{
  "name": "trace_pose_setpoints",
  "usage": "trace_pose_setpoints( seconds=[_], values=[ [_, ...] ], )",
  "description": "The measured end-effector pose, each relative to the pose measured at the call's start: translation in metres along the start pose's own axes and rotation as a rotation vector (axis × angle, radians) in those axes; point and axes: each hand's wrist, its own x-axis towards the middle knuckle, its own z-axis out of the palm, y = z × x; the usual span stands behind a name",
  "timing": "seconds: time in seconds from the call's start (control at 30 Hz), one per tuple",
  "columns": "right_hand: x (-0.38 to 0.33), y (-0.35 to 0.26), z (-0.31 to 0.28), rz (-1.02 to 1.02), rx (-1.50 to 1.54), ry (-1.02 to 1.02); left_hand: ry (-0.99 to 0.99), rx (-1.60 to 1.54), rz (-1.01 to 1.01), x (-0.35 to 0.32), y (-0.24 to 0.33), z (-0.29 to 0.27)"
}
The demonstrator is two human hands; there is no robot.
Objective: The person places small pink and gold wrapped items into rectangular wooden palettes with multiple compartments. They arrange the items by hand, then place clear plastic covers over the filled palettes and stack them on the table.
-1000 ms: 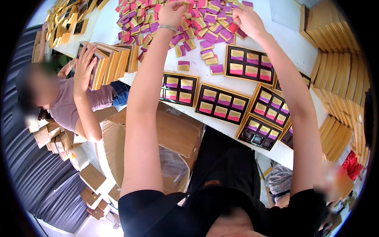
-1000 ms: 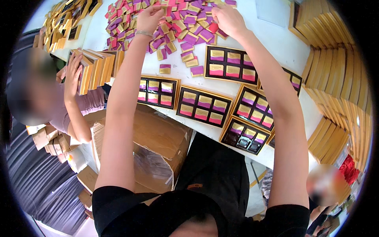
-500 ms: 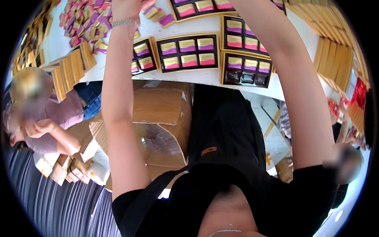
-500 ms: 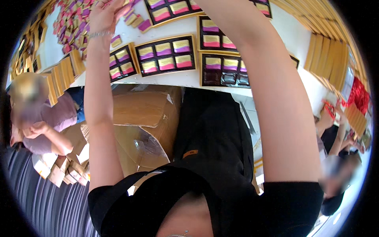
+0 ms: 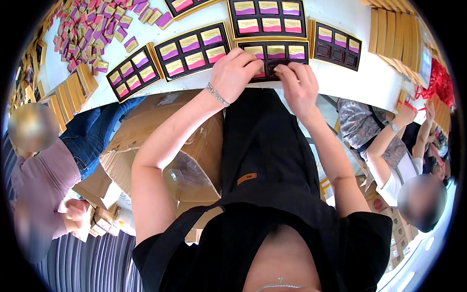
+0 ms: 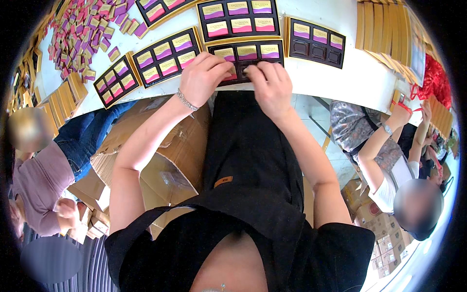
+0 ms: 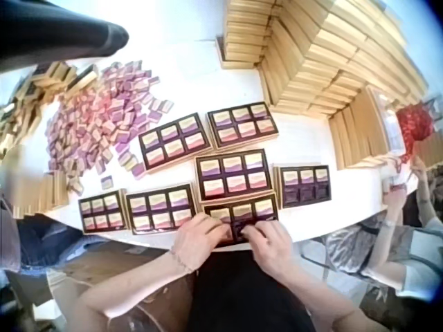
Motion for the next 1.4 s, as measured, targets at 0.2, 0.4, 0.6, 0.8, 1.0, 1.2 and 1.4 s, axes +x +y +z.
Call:
trace_pose_setpoints(
  seconds=[0.2, 0.4, 0.6, 0.8, 1.0, 1.2, 1.4],
  values=[
    [-0.048, -0.001, 0.004, 0.083, 0.091, -0.019, -0.035, 0.255, 0.075, -0.038, 0.023, -0.005],
    [-0.052, -0.001, 0.012, -0.005, -0.245, -0.185, -0.142, 0.465, 0.102, -0.047, 0.025, 0.013],
    [-0.063, -0.003, 0.026, 0.070, -0.219, -0.193, -0.144, 0.423, 0.148, -0.046, 0.019, 0.022],
    [-0.062, 0.005, 0.024, 0.036, -0.133, -0.153, -0.143, 0.455, 0.119, -0.046, 0.024, 0.016],
    [0.028, 0.062, -0.012, 0.060, -0.139, 0.196, 0.220, 0.627, -0.014, -0.033, -0.038, -0.082],
    [0.229, 0.009, 0.044, -0.294, 0.149, 0.147, 0.413, 0.657, -0.748, -0.014, -0.237, -0.208],
    [0.388, -0.060, 0.212, -0.456, 0.242, -0.149, 0.422, 0.617, -0.786, 0.017, -0.329, -0.245]
  ],
)
